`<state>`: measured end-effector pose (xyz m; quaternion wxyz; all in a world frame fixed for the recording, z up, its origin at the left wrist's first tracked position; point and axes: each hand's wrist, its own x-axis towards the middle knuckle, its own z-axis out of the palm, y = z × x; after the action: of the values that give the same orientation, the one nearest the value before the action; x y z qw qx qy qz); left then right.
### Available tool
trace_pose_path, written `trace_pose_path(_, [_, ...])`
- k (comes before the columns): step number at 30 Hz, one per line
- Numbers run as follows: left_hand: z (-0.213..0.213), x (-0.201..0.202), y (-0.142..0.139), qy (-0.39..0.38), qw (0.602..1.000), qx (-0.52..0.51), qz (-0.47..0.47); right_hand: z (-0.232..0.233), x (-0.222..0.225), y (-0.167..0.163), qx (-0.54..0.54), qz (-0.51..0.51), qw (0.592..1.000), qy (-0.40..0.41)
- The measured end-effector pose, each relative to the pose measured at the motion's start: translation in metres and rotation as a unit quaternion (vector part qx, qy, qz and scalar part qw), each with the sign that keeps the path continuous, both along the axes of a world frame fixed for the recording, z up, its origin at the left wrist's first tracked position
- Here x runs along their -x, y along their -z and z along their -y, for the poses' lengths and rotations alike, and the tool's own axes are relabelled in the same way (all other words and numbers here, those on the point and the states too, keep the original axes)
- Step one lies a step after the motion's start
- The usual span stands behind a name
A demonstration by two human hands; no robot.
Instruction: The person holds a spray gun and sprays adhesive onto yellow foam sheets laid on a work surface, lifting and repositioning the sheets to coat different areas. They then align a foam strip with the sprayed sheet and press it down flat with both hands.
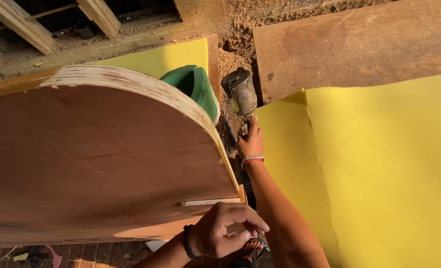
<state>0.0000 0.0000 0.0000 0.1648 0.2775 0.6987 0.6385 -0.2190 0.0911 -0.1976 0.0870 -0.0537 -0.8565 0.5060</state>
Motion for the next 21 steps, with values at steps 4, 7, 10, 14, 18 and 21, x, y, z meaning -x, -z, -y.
trace_pose_path(4, [-0.002,0.010,-0.001,0.052,0.998,0.018,0.036,0.026,0.019,-0.005,-0.084,0.011,0.996,-0.002])
trace_pose_path(7, [-0.006,0.014,0.005,0.087,0.996,0.018,0.015,0.036,0.019,0.003,-0.145,0.044,0.988,-0.002])
trace_pose_path(10, [-0.012,0.016,0.015,0.086,0.996,0.007,-0.001,0.036,0.017,-0.001,-0.135,0.051,0.989,-0.011])
trace_pose_path(14, [-0.021,0.015,0.028,0.103,0.995,-0.008,-0.008,0.046,0.010,-0.001,-0.117,0.037,0.992,-0.025])
trace_pose_path(18, [-0.020,0.017,0.033,0.086,0.994,-0.011,-0.062,0.052,0.019,0.013,-0.103,0.026,0.994,-0.030])
trace_pose_path(21, [-0.010,0.020,0.032,0.075,0.997,-0.021,0.016,0.043,0.029,0.027,-0.123,0.041,0.991,-0.041])
